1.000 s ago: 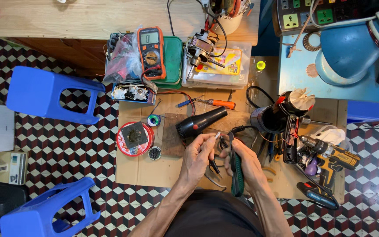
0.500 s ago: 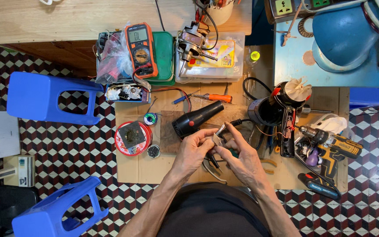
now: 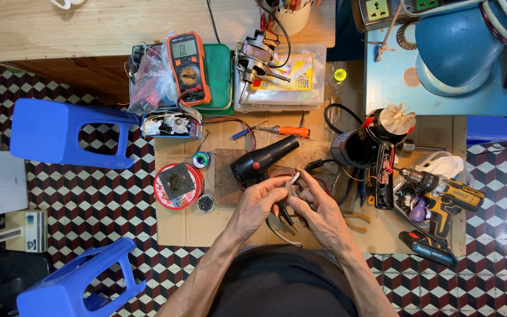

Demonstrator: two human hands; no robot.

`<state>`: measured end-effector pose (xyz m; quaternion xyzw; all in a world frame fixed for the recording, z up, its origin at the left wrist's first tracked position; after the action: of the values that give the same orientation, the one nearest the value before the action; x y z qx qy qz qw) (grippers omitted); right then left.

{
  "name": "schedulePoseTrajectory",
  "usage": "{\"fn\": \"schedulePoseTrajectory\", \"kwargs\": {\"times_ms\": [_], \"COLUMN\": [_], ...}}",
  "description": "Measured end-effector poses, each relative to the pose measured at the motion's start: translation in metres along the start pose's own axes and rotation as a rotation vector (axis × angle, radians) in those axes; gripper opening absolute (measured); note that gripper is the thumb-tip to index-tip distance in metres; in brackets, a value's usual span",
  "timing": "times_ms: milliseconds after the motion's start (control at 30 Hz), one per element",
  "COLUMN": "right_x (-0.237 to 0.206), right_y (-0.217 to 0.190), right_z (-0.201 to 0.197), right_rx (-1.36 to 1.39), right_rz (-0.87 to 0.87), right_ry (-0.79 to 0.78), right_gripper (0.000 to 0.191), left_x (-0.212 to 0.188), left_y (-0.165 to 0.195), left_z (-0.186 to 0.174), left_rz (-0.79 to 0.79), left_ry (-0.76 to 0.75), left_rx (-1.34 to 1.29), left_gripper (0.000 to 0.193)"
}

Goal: The person repairs an electrical cord by stripping insulation, twisting exposed wires, and crimping a connector. They use pliers and a wire stripper to prepare the wires and secure the connection.

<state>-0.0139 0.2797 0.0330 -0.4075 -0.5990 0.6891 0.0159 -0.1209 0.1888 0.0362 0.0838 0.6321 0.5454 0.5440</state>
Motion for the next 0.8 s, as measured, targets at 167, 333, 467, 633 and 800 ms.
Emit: {"fn": "schedulePoseTrajectory", "kwargs": {"times_ms": [167, 333, 467, 633, 800], "right_x": [-0.002, -0.005, -0.007, -0.009, -0.01], "right_y": [0.0, -0.006, -0.012, -0.013, -0.018], "right_z": [0.002, 0.003, 0.002, 0.001, 0.001], "right_rx": [0.011, 0.002, -0.036, -0.059, -0.076], "right_rz": [-0.029, -0.065, -0.101, -0.1, -0.139], "right_ry": [0.004, 0.012, 0.04, 0.07, 0.083], "right_gripper": [0.073, 0.069, 0.067, 0.067, 0.066], "left_x": [-0.002, -0.005, -0.006, -0.009, -0.012], "left_y": [-0.005, -0.01, -0.002, 0.003, 0.0], "left_z": [0.0, 0.0, 0.002, 0.005, 0.003], "left_rz": [0.033, 0.022, 0.086, 0.12, 0.097], "left_ry": [-0.022, -0.033, -0.035, -0.018, 0.021], "left_rx": [-0.013, -0.018, -0.083, -0.132, -0.136], "left_gripper": [0.043, 0.044, 0.043, 0.044, 0.043]}}
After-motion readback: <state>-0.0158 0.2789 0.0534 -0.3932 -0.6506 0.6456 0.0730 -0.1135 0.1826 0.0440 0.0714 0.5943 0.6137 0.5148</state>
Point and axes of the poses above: each hand's wrist, its own x-axis towards the middle knuckle, its own z-axis out of the palm, y = z × x, the point moved 9 cm from there along x, towards the middle knuckle, and after that the axes turned 5 degrees about y, right-handed, at the moved point
